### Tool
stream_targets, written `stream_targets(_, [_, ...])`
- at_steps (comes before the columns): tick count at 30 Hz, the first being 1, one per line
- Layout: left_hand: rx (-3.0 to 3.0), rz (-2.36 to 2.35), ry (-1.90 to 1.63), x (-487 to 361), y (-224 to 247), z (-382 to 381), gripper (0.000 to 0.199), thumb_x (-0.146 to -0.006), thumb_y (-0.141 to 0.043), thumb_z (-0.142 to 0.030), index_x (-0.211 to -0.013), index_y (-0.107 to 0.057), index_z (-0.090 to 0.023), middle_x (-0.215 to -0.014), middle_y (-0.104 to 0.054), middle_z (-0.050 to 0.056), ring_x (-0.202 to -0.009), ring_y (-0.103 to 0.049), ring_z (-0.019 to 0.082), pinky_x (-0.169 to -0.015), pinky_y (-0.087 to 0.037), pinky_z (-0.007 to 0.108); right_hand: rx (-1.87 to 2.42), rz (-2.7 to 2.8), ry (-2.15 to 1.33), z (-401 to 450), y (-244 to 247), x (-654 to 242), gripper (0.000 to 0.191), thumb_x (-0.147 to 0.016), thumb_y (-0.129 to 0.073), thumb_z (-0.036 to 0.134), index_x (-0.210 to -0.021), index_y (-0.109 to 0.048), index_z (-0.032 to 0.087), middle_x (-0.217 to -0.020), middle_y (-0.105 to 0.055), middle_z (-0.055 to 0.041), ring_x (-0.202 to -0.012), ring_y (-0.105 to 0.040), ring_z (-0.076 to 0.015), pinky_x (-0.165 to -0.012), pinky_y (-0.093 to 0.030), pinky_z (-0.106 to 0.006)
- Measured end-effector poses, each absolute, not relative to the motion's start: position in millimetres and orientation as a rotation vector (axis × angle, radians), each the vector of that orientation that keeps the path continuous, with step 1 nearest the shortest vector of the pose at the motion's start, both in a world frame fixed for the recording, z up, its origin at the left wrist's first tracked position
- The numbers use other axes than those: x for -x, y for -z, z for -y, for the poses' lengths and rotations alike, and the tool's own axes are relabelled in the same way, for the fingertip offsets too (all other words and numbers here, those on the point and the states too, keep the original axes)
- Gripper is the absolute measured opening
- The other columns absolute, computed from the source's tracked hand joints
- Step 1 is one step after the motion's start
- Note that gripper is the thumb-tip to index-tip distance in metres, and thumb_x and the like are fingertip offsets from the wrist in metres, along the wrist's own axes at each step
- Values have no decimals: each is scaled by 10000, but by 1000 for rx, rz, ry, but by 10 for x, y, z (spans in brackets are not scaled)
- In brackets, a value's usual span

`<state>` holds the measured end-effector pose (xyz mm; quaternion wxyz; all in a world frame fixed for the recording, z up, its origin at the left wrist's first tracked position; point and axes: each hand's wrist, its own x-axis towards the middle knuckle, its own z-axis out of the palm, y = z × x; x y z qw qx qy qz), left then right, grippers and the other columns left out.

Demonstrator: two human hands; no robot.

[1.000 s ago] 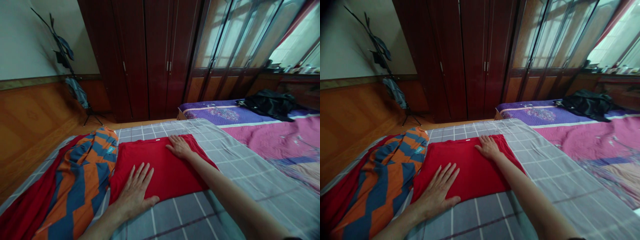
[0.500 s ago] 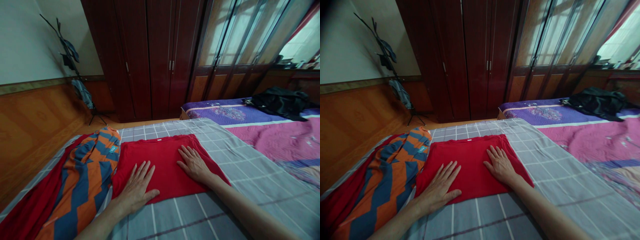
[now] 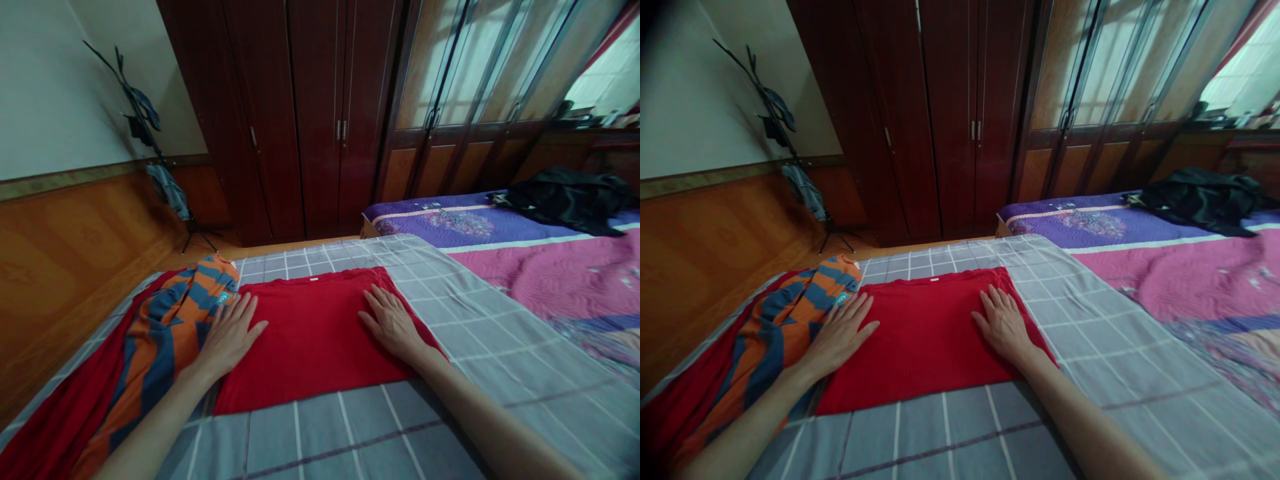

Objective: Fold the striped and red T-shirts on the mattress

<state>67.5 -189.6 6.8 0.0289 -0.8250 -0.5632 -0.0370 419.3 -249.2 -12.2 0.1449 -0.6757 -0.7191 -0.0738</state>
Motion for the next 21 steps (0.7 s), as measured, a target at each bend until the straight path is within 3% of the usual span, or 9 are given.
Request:
stream_targets(6, [3029,1308,68,-1744,-120,1989,665,-917,-212,-610,-1467,-222,-236,-1540,-176,24,-1422,-107,226,-1143,-85,483,1771,2291,117,2547,141,-3994,556,-919,-415,468,-1384,-432,164,-1467,-355,-121,-1357,-286,-284,-1098,-234,-458])
stream_targets(9, [3010,1396,-2,-1952,-39,1686,676,-902,-213,-640,-1467,-210,-269,-1542,-170,9,-1423,-101,221,-1140,-83,486,1857,2282,148,2544,159,-4091,559,-924,-390,487,-1385,-431,173,-1464,-364,-108,-1359,-270,-300,-1096,-216,-475])
stream_targets(13, [2714,1758,9,-1577,-2,1306,676,-924,-249,-561,-1458,-257,-146,-1524,-208,135,-1406,-143,324,-1093,-110,586,2127,2062,245,2532,87,-4441,536,-921,-403,453,-1349,-457,134,-1397,-439,-162,-1294,-354,-333,-1033,-279,-499])
stream_targets(17, [2513,1797,124,-1005,57,1396,676,-910,-318,-526,-1438,-300,-103,-1500,-262,182,-1392,-180,349,-1091,-148,563,2331,1874,198,2541,-80,-4736,466,-903,-422,485,-1076,-630,105,-1086,-618,-200,-1047,-560,-321,-870,-415,-422])
stream_targets(21, [2516,1723,253,-706,220,1751,668,-899,-349,-501,-1424,-319,-89,-1473,-332,168,-1366,-278,295,-1100,-235,467,2484,1678,-34,2535,-196,-4879,504,-826,-469,598,-880,-678,143,-947,-657,-188,-896,-629,-326,-735,-447,-398])
